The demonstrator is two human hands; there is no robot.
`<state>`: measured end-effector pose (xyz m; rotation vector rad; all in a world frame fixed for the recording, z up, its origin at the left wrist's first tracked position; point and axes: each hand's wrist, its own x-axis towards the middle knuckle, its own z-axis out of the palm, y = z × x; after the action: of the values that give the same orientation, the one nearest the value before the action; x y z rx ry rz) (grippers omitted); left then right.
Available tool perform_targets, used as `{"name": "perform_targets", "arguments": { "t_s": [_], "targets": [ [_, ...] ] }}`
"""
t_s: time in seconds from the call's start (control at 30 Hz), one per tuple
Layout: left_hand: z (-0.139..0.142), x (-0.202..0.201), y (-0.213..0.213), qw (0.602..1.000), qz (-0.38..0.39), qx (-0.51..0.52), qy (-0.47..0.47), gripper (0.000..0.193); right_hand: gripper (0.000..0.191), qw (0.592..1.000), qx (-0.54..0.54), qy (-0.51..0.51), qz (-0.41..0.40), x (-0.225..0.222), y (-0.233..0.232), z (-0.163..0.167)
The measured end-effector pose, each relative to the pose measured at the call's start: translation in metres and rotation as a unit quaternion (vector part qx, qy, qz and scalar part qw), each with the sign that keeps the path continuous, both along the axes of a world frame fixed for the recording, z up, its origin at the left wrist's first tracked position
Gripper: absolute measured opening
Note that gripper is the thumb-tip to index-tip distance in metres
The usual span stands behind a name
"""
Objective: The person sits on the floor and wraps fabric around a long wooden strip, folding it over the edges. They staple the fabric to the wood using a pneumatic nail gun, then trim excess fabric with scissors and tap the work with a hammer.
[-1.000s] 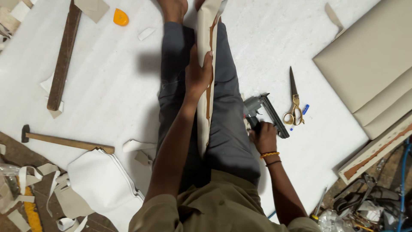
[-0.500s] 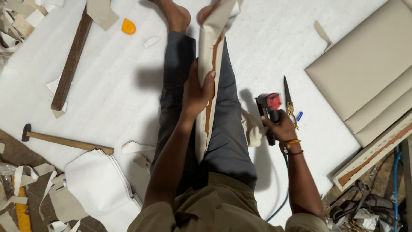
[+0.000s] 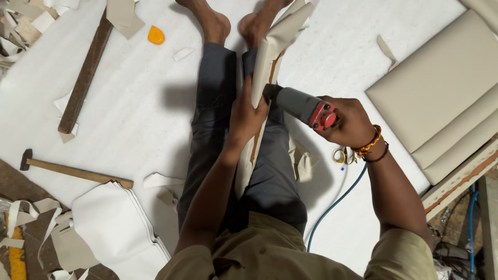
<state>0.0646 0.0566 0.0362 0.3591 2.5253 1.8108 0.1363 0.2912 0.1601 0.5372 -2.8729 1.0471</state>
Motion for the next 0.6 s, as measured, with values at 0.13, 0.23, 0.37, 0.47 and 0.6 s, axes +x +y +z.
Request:
{"name": "perform_targets", "arguments": {
  "t_s": [0.13,0.23,0.37,0.47,0.6],
  "targets": [
    [-0.006,-0.003,0.000,1.000,-0.006,-0.016,-0.004,0.070,0.034,1.000,0.027,0.000,0.014,-0.006,-0.004,0.001],
    [-0.008,-0.006,0.003,1.000,-0.002,-0.026,0.010,0.071,0.036,0.999,0.047,0.009,0.007,-0.009,-0.002,-0.003],
    [-0.007,-0.006,0.006,0.999,-0.005,-0.026,-0.028,0.070,0.037,0.999,0.052,-0.004,-0.010,-0.010,0.008,-0.011],
    [-0.010,-0.005,0.007,1.000,-0.007,-0.007,-0.020,0.067,0.035,0.996,0.061,0.015,-0.063,0.000,0.021,-0.024],
    [-0.029,-0.010,0.000,0.998,-0.027,0.022,-0.043,0.075,0.048,0.980,0.014,-0.019,-0.197,0.046,0.031,-0.065]
  ]
}}
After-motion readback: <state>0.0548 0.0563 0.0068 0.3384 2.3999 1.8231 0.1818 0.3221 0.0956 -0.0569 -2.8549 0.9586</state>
